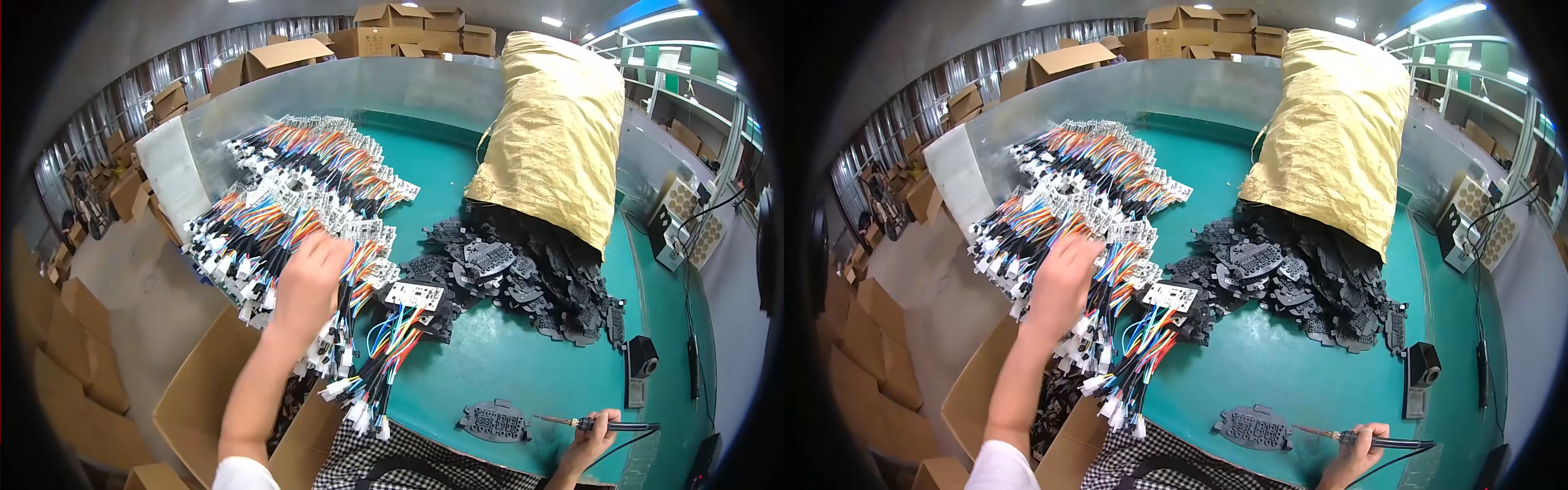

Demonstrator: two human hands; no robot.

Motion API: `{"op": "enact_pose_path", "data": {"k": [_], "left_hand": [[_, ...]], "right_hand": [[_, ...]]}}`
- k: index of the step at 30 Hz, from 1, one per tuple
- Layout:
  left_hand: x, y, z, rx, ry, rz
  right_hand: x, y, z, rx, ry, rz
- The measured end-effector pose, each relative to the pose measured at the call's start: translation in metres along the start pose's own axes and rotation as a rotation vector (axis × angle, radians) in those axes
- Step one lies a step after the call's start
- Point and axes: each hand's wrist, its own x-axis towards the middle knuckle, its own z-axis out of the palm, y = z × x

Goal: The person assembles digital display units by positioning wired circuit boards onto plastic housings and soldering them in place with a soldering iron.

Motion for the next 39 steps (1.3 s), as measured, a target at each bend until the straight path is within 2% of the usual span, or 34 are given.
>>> {"op": "enact_pose_path", "data": {"k": [2, 3, 5, 9, 16, 18, 22, 31, 35, 39], "left_hand": [[0.019, -0.031, 0.029, 0.142, -0.136, 0.152], [0.024, -0.044, 0.043, 0.141, -0.13, 0.154], [0.03, -0.063, 0.068, 0.346, -0.177, 0.299], [0.031, -0.072, 0.088, 0.391, -0.271, 0.262], [0.029, -0.076, 0.09, 0.295, -0.276, 0.22], [0.028, -0.078, 0.094, 0.259, -0.155, 0.249], [0.028, -0.075, 0.092, 0.293, -0.209, 0.249], [0.03, -0.068, 0.077, 0.204, -0.094, 0.291], [0.044, -0.057, 0.037, 0.223, 0.069, 0.219], [0.04, -0.033, -0.048, 0.332, 0.267, 0.047]], "right_hand": [[0.001, 0.001, 0.001, 0.002, -0.007, -0.009], [0.001, 0.002, -0.001, -0.012, -0.039, -0.008], [0.001, 0.004, -0.004, -0.029, -0.068, -0.013], [0.001, 0.006, -0.004, -0.025, -0.054, 0.033], [0.002, 0.004, -0.001, -0.013, -0.123, 0.038], [0.002, 0.005, 0.0, -0.014, -0.128, 0.034], [0.003, 0.007, -0.003, -0.006, -0.146, 0.031], [0.003, 0.008, -0.002, -0.031, -0.178, 0.025], [0.003, 0.009, -0.004, -0.041, -0.152, 0.031], [0.003, 0.01, -0.004, -0.053, -0.17, 0.014]]}}
